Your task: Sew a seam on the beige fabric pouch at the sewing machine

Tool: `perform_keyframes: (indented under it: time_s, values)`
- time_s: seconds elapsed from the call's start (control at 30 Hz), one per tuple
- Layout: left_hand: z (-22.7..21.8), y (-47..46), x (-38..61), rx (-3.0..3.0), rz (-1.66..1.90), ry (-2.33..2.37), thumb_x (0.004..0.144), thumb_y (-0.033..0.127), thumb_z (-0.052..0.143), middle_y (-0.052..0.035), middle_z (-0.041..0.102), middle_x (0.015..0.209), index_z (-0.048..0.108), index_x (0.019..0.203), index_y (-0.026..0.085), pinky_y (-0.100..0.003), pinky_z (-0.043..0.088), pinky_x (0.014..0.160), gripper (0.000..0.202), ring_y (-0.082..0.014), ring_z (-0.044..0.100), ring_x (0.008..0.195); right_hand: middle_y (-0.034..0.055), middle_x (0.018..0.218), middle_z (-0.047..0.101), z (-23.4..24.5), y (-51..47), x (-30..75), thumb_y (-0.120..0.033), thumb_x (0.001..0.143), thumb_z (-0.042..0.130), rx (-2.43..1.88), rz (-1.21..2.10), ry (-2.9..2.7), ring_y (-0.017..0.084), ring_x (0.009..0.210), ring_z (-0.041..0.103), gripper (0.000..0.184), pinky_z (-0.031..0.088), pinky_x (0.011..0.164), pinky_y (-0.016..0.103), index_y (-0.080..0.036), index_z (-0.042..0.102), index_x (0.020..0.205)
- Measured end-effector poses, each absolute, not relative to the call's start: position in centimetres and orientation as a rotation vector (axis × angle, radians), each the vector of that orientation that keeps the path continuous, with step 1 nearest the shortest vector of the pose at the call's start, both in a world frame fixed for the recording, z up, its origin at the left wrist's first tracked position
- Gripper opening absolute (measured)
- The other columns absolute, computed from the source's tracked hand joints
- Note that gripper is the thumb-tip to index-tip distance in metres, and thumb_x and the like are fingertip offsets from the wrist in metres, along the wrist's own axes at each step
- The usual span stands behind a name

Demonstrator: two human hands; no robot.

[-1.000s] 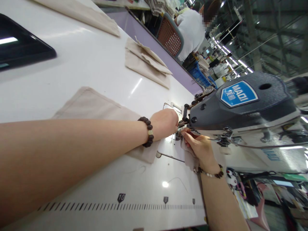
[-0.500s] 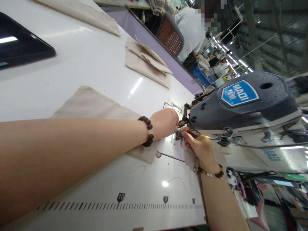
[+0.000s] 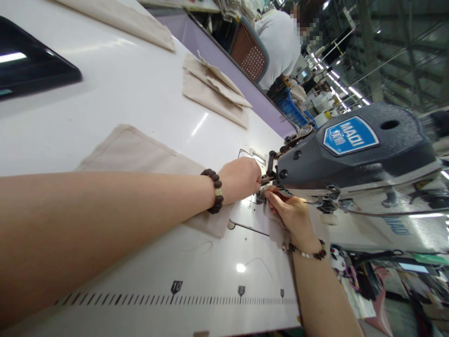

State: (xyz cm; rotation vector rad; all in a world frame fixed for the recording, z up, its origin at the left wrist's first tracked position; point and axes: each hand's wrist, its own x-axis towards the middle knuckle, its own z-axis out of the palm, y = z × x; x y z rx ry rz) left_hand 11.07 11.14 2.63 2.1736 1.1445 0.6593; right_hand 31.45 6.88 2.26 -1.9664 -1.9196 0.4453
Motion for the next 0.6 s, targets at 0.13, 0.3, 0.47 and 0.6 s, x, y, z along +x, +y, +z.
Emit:
perform_keyframes:
  time_s: [0.13, 0.3, 0.47, 0.6]
  values:
    - [2.6, 11.1, 11.2, 2.174, 0.67, 1.147, 0.077, 0.016, 0.053, -0.0077, 0.064, 0.095, 0.069, 0.079, 0.014, -0.027, 0.046, 0.077, 0.017, -0.0186, 0.06, 0.082, -0.0018, 0.044, 0.052, 2.2, 6.9, 31.6, -0.057, 0.075, 0.053, -1.963, 0.445, -1.921, 0.011, 0.037, 0.045, 0.04, 0.027, 0.032, 0.02, -0.021, 0.064, 0.061]
    - [2.3, 11.1, 11.2, 2.176, 0.677, 1.15, 0.077, 0.017, 0.053, -0.0079, 0.064, 0.095, 0.069, 0.079, 0.014, -0.029, 0.046, 0.075, 0.016, -0.0199, 0.06, 0.081, -0.0016, 0.043, 0.051, 2.6, 6.9, 30.9, -0.058, 0.075, 0.053, -1.983, 0.457, -1.904, 0.011, 0.037, 0.046, 0.043, 0.028, 0.033, 0.019, -0.02, 0.061, 0.055]
    - [2.4, 11.1, 11.1, 2.205, 0.661, 1.158, 0.078, 0.018, 0.052, -0.0086, 0.064, 0.094, 0.069, 0.08, 0.013, -0.029, 0.046, 0.076, 0.017, -0.0205, 0.06, 0.083, -0.0027, 0.037, 0.045, 2.9, 6.7, 30.5, -0.059, 0.073, 0.055, -2.025, 0.43, -1.864, 0.01, 0.03, 0.039, 0.046, 0.022, 0.029, 0.02, -0.02, 0.055, 0.048]
    - [2.4, 11.1, 11.3, 2.221, 0.645, 1.167, 0.079, 0.018, 0.052, -0.0094, 0.064, 0.094, 0.068, 0.08, 0.012, -0.028, 0.046, 0.074, 0.018, -0.0207, 0.06, 0.083, -0.0024, 0.04, 0.048, 2.7, 6.7, 31.0, -0.056, 0.075, 0.055, -2.019, 0.435, -1.879, 0.01, 0.032, 0.04, 0.041, 0.022, 0.029, 0.021, -0.022, 0.059, 0.052]
